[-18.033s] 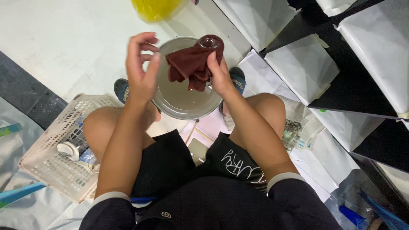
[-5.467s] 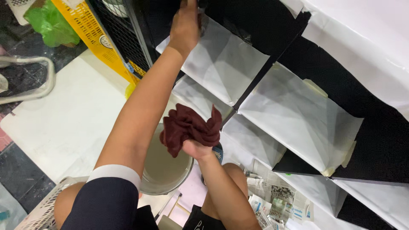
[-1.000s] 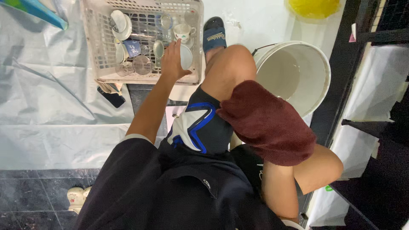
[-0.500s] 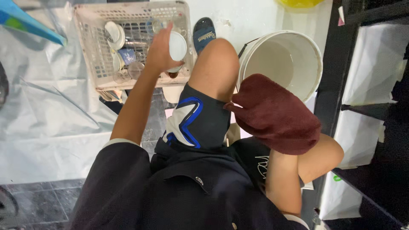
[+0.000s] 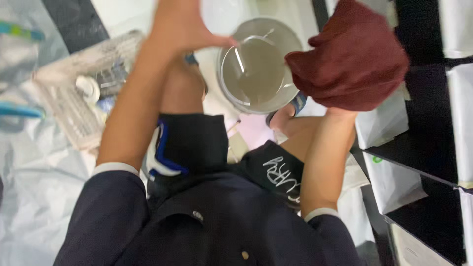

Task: The person sits on the floor and dries various dishes and glasses with a maroon cloth, then places them on a nearby shelf. The items include a wine glass, a white bowl, a blue-and-white patterned bowl, a clear glass, and a striped mug.

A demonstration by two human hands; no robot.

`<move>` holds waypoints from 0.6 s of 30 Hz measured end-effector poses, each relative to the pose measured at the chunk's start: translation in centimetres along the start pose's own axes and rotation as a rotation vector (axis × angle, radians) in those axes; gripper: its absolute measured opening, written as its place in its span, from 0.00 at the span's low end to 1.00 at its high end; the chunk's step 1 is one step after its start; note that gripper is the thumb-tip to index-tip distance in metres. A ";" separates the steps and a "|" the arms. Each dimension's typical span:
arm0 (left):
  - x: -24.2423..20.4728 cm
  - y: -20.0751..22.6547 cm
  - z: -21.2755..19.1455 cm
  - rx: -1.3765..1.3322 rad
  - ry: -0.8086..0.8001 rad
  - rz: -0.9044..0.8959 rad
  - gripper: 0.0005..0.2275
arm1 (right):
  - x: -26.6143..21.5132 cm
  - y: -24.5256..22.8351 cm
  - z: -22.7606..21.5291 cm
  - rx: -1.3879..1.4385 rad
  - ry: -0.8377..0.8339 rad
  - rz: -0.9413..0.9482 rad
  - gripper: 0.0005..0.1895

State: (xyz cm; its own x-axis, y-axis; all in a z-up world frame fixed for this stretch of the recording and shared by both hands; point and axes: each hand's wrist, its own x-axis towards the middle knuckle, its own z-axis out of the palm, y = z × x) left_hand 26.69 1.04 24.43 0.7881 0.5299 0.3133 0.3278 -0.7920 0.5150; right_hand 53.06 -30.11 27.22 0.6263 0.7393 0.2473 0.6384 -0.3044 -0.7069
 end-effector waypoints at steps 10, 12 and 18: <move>-0.1 7.0 19.6 1.036 -0.396 0.327 0.14 | 1.9 3.2 1.2 0.087 0.048 0.063 0.16; -0.1 6.4 20.0 0.962 -0.381 0.257 0.17 | 2.1 3.5 1.8 0.091 0.049 0.074 0.16; 1.4 7.1 13.4 0.103 -0.279 0.092 0.43 | 3.6 3.3 3.3 0.034 0.036 0.063 0.18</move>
State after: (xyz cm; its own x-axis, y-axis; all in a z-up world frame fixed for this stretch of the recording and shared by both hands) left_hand 37.10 -7.89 17.85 0.9247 0.3622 0.1168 0.2883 -0.8671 0.4062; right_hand 55.98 -26.45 23.57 0.6811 0.6968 0.2251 0.5820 -0.3286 -0.7439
